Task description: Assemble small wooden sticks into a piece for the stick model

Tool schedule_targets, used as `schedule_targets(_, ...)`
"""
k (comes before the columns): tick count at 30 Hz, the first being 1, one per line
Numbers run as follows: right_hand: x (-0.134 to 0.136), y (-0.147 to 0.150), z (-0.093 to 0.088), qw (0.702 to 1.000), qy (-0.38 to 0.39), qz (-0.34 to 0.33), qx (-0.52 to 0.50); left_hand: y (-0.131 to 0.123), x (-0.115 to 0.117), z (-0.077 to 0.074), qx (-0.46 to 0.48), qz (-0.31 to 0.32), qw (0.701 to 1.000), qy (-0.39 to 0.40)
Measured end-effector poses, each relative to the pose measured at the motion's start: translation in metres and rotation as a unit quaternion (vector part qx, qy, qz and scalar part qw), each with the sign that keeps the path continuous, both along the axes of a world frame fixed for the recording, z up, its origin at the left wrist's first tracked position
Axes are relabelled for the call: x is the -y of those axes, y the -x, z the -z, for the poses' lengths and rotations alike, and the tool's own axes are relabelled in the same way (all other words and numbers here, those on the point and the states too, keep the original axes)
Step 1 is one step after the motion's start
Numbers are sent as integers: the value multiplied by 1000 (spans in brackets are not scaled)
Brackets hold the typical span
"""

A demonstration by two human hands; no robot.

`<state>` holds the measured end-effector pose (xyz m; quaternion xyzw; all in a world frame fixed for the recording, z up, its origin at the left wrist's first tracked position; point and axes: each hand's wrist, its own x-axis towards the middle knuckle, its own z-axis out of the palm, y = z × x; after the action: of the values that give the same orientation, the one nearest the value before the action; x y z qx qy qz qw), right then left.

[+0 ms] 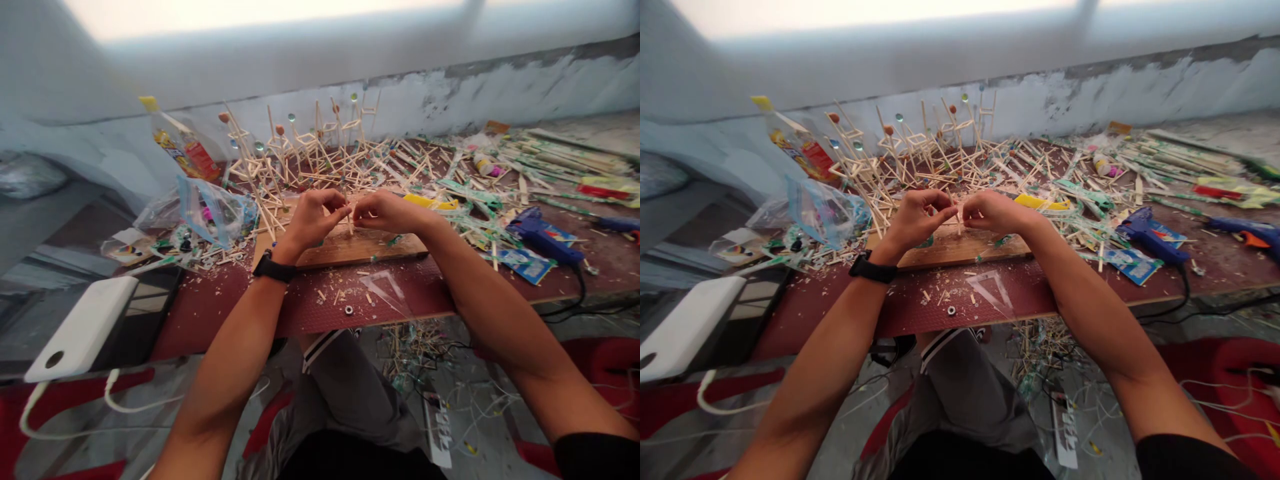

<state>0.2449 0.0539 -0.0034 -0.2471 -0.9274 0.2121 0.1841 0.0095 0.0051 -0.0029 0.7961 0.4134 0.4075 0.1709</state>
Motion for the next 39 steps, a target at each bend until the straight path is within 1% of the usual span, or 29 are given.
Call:
schedule_targets(11, -1, -1, -1, 1000, 5, -7, -8, 3, -1, 1, -19, 5, 1000, 0)
schedule_targets(22, -2, -2, 0, 1000, -8, -12, -14, 7, -4, 4, -42, 33, 999, 7)
schedule_targets(28, -2, 0, 1, 1000, -22, -13, -7, 9, -2, 3, -61, 39, 997, 14)
schedule_targets(39, -4, -2, 3, 1000, -15, -11, -10, 14, -3, 3, -87, 50, 994, 41)
